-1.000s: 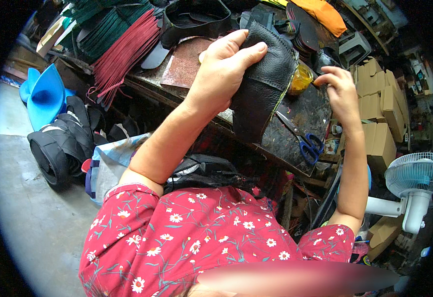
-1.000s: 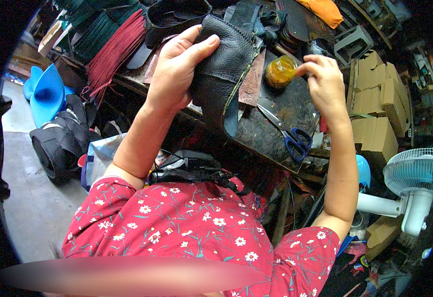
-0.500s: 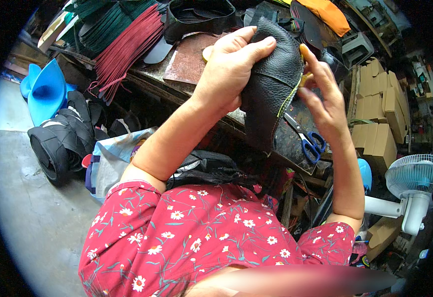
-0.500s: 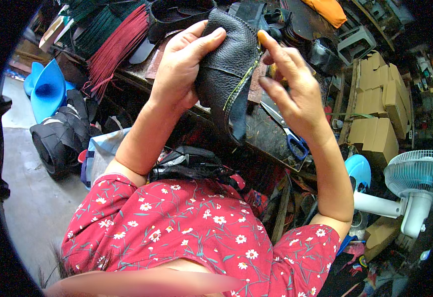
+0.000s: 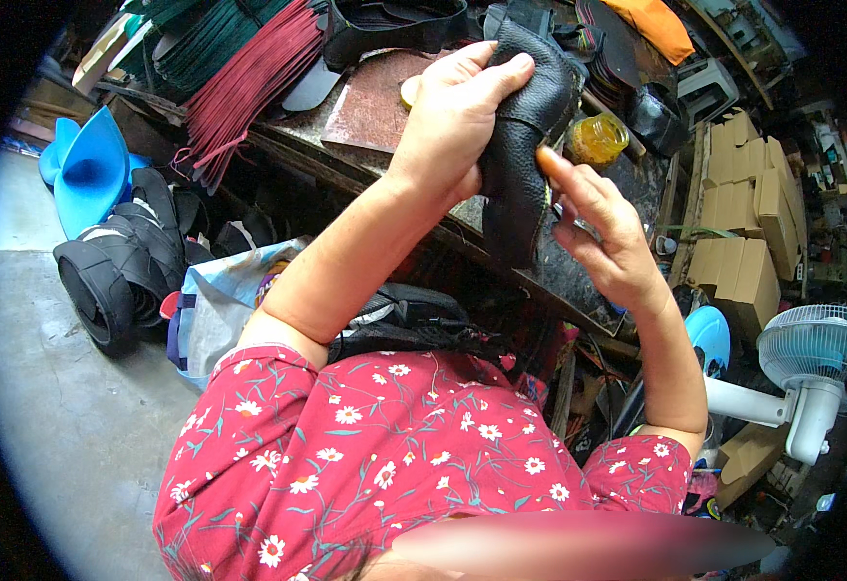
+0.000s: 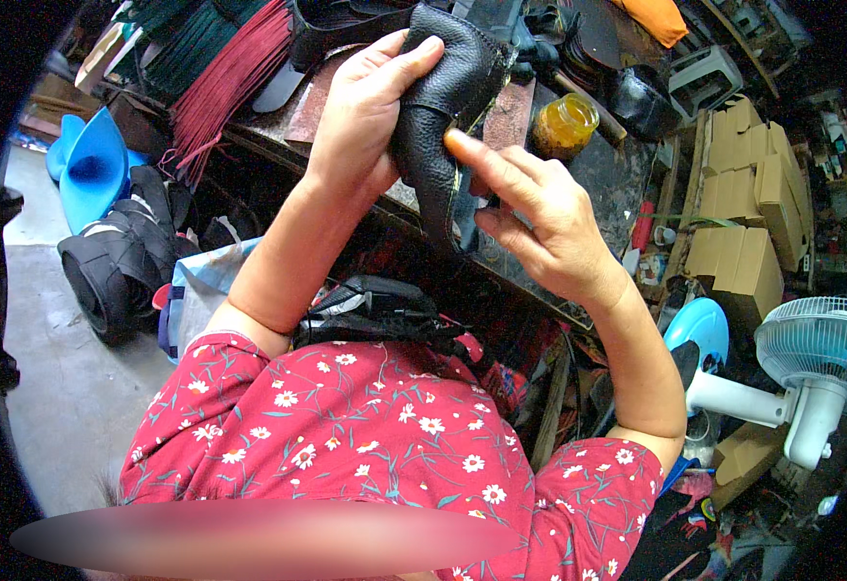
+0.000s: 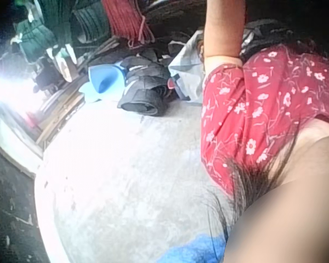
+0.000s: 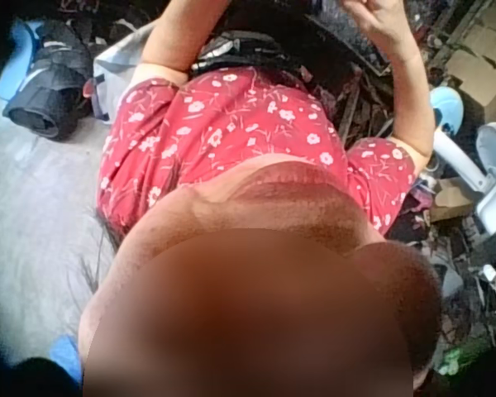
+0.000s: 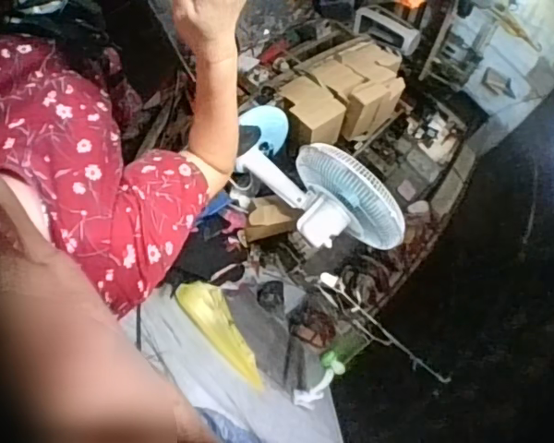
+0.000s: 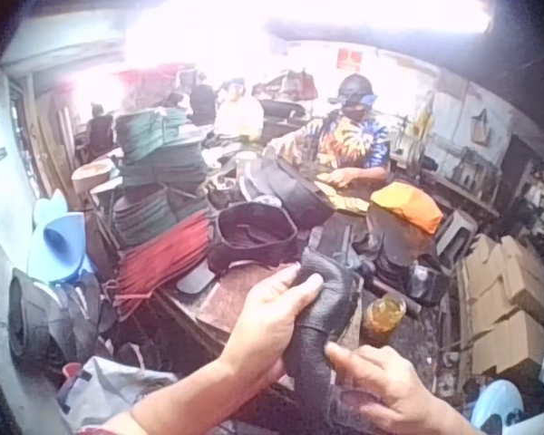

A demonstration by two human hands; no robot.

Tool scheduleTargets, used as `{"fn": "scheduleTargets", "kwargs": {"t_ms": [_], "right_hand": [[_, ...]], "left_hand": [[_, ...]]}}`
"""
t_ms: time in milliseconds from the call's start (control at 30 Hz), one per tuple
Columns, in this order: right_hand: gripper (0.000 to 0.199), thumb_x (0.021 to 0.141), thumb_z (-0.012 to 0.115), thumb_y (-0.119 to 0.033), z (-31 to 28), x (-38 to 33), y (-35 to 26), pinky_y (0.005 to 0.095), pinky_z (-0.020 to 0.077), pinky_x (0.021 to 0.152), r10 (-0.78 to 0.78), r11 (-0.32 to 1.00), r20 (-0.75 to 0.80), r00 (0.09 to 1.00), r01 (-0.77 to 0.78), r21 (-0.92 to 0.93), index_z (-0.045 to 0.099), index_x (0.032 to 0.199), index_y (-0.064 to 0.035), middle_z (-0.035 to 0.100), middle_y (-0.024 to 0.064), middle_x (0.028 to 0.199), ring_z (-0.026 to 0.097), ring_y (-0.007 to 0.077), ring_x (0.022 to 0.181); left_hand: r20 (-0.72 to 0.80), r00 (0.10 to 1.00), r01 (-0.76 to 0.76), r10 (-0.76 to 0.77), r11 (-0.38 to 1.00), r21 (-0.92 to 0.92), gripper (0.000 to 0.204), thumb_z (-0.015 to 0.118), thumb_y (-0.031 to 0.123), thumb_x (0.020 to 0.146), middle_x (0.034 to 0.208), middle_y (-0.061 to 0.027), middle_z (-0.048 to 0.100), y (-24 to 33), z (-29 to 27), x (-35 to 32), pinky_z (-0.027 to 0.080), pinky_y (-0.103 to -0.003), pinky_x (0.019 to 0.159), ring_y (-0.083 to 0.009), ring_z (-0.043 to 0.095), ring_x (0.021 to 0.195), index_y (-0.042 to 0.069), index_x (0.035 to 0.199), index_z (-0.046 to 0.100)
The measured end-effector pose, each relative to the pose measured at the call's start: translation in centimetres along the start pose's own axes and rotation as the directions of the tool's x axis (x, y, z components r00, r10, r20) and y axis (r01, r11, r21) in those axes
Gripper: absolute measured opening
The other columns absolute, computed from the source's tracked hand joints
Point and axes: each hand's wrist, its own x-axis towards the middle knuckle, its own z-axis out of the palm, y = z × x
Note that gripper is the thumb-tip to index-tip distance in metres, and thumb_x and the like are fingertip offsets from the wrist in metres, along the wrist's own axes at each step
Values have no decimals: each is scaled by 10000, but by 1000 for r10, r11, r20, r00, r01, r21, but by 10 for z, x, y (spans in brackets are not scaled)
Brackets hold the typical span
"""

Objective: The person opens a small jar of yellow adhesive and applies it with a finger to the edges of a black leather piece. They repeatedly dip the finger into the jar and spread the adhesive along seams and edges, turning the piece to reach different areas.

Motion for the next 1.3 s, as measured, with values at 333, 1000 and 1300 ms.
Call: {"fn": "scheduleTargets", "kwargs": {"t_ms": [333,1000,1300], "right_hand": [[626,796,659,-164,-4,4,-1,372,448,878,-58,952,-203,977,-7,-307,532,1408,-146,595,116,1094,584,293,942],[571,781,603,-116,-2,-1,-1,299,435,806,-72,989,-78,994,61,-133,574,1346,-37,566,120,1117,534,216,905],[490,662,723,-113,-23,5,-21,334,428,722,-417,704,-142,898,220,-675,725,1140,-223,624,30,1013,585,176,756]], "left_hand": [[26,1000,6,-6,1000,-12,146,585,84,955,915,-62,699,-6,1,1,544,-246,700,-104,657,764,-13,1050,637],[1,1000,-29,29,997,-65,130,590,87,956,896,-64,695,-6,0,4,553,-260,685,-118,664,755,-11,1027,637],[-46,998,-44,40,995,-93,122,600,77,946,910,-76,698,-15,-6,14,554,-276,711,-143,672,775,-9,1024,638]]}}
